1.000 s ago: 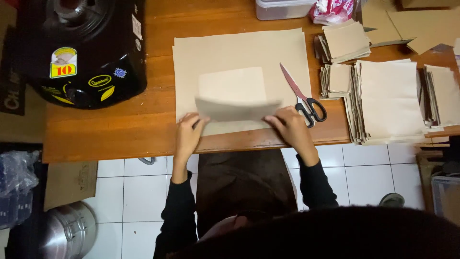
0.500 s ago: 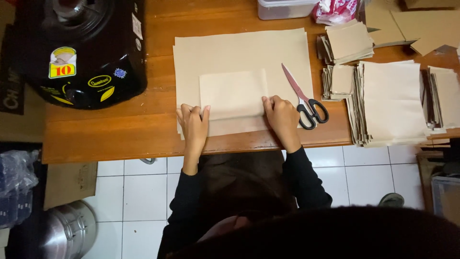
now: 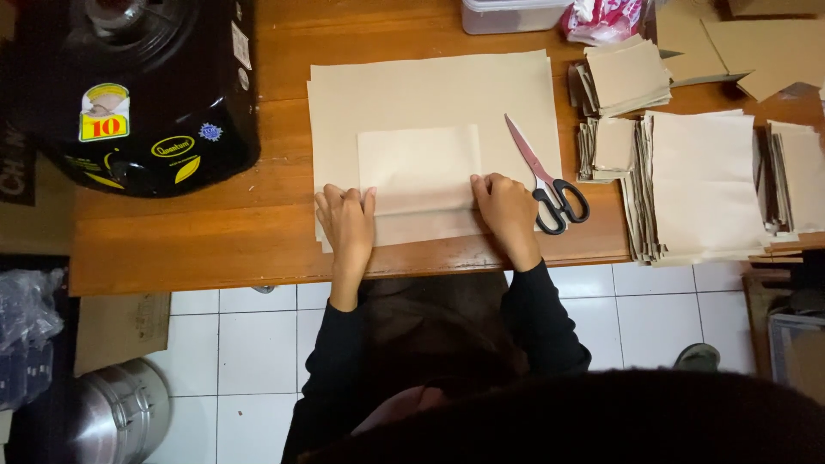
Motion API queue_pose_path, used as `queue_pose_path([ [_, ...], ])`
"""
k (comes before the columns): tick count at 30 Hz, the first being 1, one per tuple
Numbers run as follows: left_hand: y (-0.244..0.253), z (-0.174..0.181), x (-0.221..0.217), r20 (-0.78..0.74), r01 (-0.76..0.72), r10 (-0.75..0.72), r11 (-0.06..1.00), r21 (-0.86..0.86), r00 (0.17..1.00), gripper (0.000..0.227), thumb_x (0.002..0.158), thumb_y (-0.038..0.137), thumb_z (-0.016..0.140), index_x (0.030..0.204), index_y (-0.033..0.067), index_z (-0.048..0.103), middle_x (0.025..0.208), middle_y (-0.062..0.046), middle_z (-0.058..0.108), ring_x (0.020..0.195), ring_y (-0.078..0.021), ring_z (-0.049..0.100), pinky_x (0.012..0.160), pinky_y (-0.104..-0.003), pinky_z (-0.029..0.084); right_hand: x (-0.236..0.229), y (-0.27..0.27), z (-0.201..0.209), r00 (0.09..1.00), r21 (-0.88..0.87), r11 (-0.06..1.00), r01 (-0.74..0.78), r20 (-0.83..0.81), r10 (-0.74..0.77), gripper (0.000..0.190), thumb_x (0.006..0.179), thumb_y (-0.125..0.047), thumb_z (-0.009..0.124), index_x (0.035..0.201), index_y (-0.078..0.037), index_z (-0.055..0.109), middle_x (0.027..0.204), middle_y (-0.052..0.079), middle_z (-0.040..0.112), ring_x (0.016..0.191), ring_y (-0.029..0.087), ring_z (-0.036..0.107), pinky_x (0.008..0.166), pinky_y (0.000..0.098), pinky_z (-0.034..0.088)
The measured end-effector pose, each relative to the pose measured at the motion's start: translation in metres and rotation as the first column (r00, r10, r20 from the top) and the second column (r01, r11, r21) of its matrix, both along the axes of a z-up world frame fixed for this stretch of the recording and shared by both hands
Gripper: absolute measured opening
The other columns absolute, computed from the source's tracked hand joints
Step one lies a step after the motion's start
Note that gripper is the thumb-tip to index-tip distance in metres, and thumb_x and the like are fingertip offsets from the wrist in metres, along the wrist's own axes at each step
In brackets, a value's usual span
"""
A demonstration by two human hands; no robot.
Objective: The person folds a sheet of brown paper on a wooden table and then uses scissors to trim the folded edges into a smaller rectangle. The trimmed piece is placed on the table while the person continues to cut additional folded sheets.
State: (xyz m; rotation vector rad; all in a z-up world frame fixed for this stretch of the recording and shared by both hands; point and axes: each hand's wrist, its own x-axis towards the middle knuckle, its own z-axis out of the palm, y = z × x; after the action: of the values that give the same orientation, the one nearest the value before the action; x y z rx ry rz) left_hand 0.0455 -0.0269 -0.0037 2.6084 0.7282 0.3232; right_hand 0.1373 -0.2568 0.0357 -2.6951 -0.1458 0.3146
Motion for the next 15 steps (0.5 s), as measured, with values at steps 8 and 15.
queue_pose_path([
  [8, -0.032, 0.028, 0.031, 0.132, 0.214, -0.232, 0.967, 0.139, 0.964, 0.031, 0.090, 0.001, 0.063, 0.120, 0.0014, 0.056, 0.132, -0.022, 0.049, 0.128, -0.0401, 0.041, 0.103, -0.053, 0.030, 0.004, 0.001, -0.009, 1.000, -0.039, 0.999, -0.008, -0.005, 0.008, 0.043, 0.099, -0.047, 0.052, 0.090, -0.011, 0.073, 0.080, 0.020, 0.071, 0.087, 0.043, 0.071, 0.076, 0.0522, 0.056],
  [15, -0.049, 0.014, 0.049, -0.005, 0.500, -0.500, 0.865, 0.037, 0.866, 0.054, 0.103, 0.029, 0.043, 0.155, 0.0203, 0.033, 0.165, -0.013, 0.018, 0.152, -0.0361, 0.013, 0.115, -0.068, 0.001, 0.007, 0.001, -0.007, 1.000, -0.069, 0.998, -0.007, -0.021, 0.006, 0.043, 0.098, -0.048, 0.053, 0.091, -0.011, 0.074, 0.082, 0.021, 0.072, 0.090, 0.044, 0.071, 0.077, 0.0528, 0.056],
])
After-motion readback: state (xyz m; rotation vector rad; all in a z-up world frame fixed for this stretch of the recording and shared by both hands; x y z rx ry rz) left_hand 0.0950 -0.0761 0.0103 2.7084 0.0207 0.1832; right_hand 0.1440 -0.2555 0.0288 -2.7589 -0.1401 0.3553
